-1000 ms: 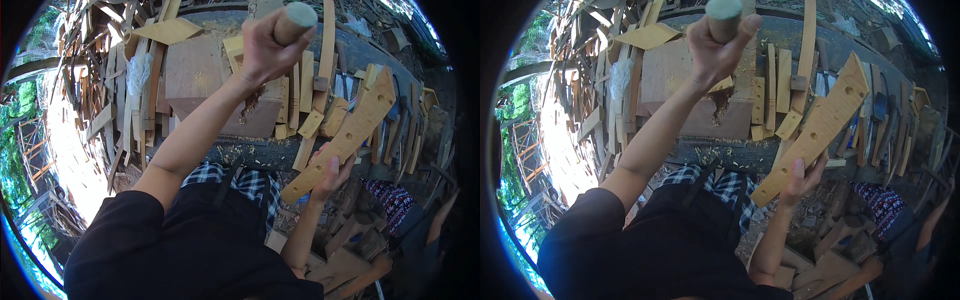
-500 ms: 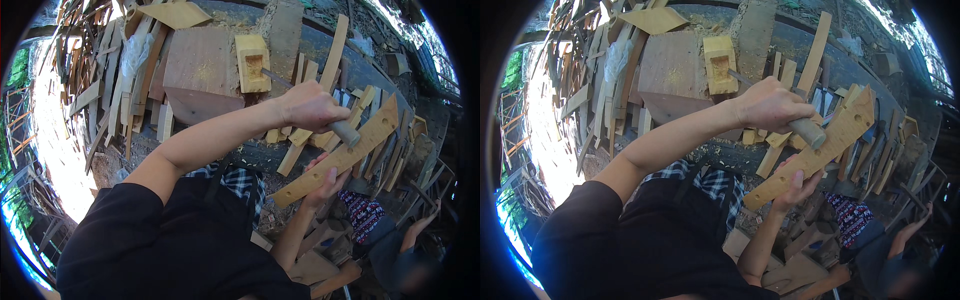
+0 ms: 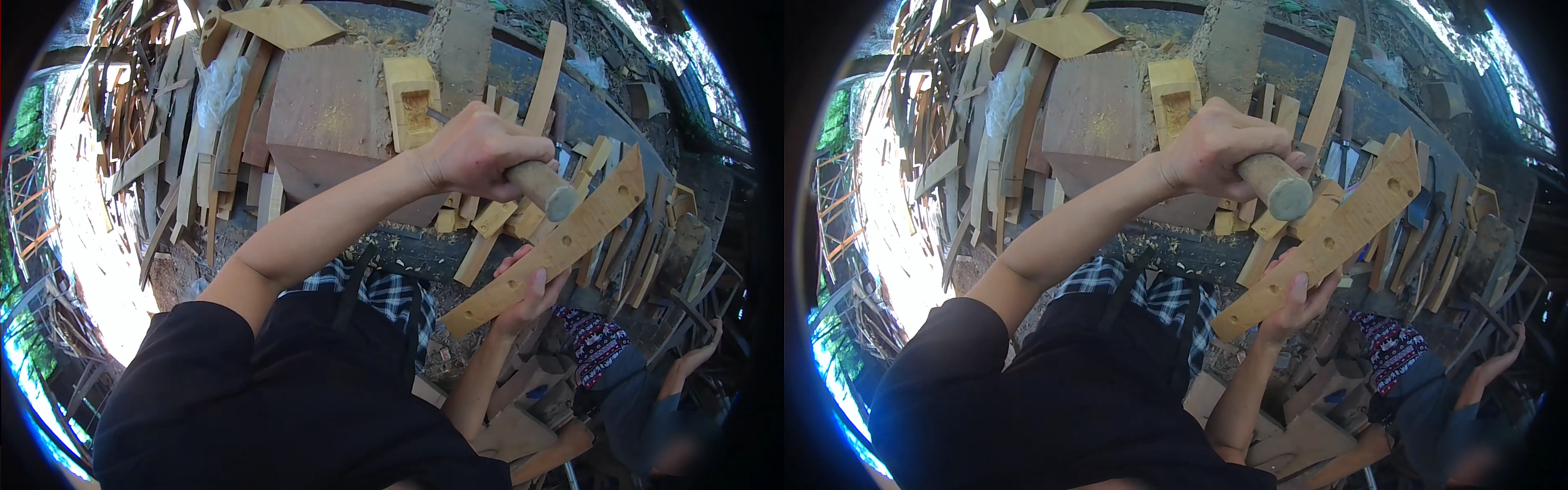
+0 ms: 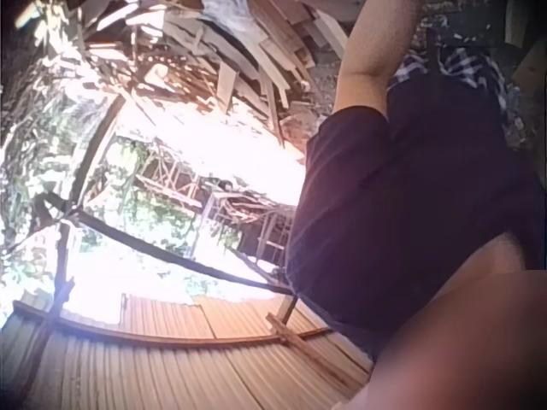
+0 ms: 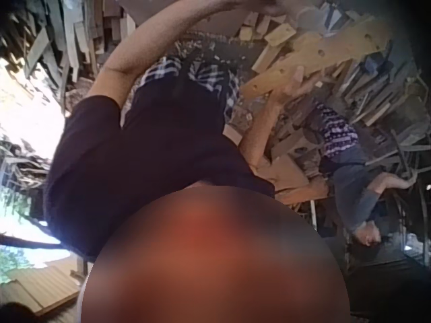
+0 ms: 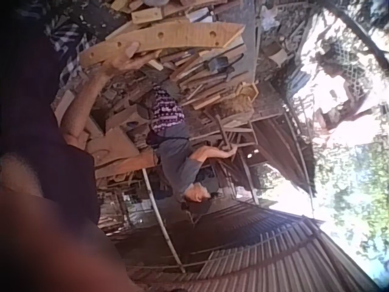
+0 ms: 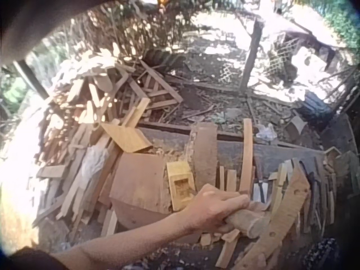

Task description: The person chisels a mortise into a wooden block using a chisel and a mallet.

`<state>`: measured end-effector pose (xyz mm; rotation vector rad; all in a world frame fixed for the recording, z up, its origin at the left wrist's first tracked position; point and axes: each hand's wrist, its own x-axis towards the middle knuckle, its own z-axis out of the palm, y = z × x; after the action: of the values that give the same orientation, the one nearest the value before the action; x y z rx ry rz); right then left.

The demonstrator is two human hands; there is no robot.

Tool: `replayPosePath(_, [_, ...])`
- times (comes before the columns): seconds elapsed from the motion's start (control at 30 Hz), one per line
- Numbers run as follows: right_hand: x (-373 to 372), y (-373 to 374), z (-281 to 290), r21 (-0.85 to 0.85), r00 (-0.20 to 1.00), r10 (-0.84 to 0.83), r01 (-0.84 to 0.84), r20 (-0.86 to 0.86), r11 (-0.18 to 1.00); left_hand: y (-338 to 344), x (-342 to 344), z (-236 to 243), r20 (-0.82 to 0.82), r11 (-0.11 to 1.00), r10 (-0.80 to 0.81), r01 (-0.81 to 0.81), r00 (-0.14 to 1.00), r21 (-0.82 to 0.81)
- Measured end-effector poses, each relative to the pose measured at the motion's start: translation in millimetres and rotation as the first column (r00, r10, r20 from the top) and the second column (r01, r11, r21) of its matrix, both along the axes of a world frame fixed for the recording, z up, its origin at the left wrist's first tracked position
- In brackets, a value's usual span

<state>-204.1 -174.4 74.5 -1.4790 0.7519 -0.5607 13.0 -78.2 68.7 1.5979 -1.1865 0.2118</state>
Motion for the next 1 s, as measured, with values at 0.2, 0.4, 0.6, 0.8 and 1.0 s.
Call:
replayPosePath(0.2, [-1,5,2,-0.027,0.999,0.026,-0.025,0.023,0.999,-7,-11,0,0.021,1.000,-0.010,0.010,1.000,0.022])
replayPosePath(0.4, [-3,4,6,-0.028,1.000,0.007,-0.006,0.024,1.000,-10,-8,3,0.041,0.994,-0.079,0.075,0.996,0.081])
replayPosePath(0.6, [-5,3,5,-0.024,1.000,-0.005,0.006,0.023,1.000,-8,-6,3,0.016,0.994,-0.047,0.045,0.999,0.100])
replayPosePath(0.8, [0,10,12,-0.001,0.999,0.025,-0.025,0.033,1.000,-14,-2,6,-0.076,0.996,0.041,-0.035,0.996,0.085])
replayPosePath(1.0, [2,7,20,0.144,0.999,-0.039,0.034,0.036,0.989,-46,3,1,-0.076,0.946,-0.004,0.029,0.997,0.322])
